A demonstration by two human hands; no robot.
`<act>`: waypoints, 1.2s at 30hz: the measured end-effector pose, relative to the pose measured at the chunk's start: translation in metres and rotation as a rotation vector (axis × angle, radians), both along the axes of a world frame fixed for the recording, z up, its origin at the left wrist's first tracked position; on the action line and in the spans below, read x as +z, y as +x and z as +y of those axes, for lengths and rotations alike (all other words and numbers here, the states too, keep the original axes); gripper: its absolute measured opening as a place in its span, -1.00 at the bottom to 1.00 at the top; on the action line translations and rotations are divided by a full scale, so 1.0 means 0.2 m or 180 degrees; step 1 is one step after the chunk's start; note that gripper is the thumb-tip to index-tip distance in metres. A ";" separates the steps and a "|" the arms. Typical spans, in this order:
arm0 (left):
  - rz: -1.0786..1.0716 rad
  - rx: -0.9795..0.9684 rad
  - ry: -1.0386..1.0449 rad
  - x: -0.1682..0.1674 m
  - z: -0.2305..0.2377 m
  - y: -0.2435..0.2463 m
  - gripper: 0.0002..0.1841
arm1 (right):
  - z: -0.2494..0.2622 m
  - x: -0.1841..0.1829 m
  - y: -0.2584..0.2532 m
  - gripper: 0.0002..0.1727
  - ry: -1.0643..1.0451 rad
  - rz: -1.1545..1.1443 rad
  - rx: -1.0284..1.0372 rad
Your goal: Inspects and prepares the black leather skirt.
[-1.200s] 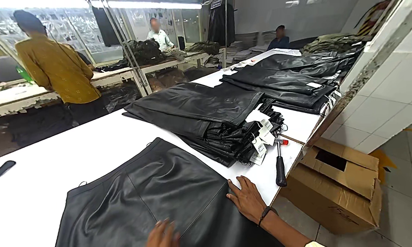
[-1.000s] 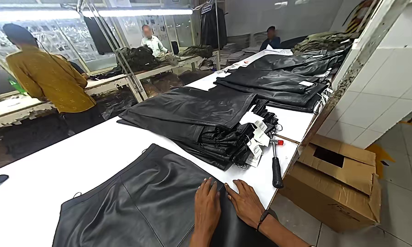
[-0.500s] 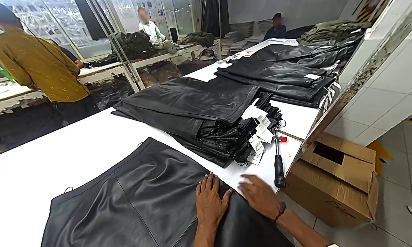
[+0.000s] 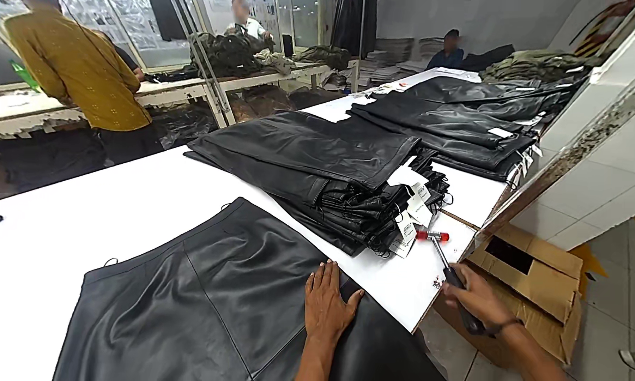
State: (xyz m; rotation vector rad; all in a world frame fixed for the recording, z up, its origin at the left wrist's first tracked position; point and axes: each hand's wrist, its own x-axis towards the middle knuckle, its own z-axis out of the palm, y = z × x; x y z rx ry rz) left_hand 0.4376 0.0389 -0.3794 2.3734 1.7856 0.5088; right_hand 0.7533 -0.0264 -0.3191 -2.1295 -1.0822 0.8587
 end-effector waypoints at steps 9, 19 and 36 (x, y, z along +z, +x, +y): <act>-0.0155 0.0143 0.0103 0.00 -0.01 0.00 0.22 | -0.40 0.29 -0.40 -0.40 0.0763 0.1873 0.1101; -0.0164 0.0118 -0.0079 0.00 -0.01 0.00 0.24 | -0.25 0.00 -0.67 -0.39 0.0512 -0.1770 0.2016; -0.0093 0.0123 -0.0128 0.00 -0.02 0.00 0.23 | -0.26 -0.08 -0.66 -0.40 0.0683 -0.1709 0.1921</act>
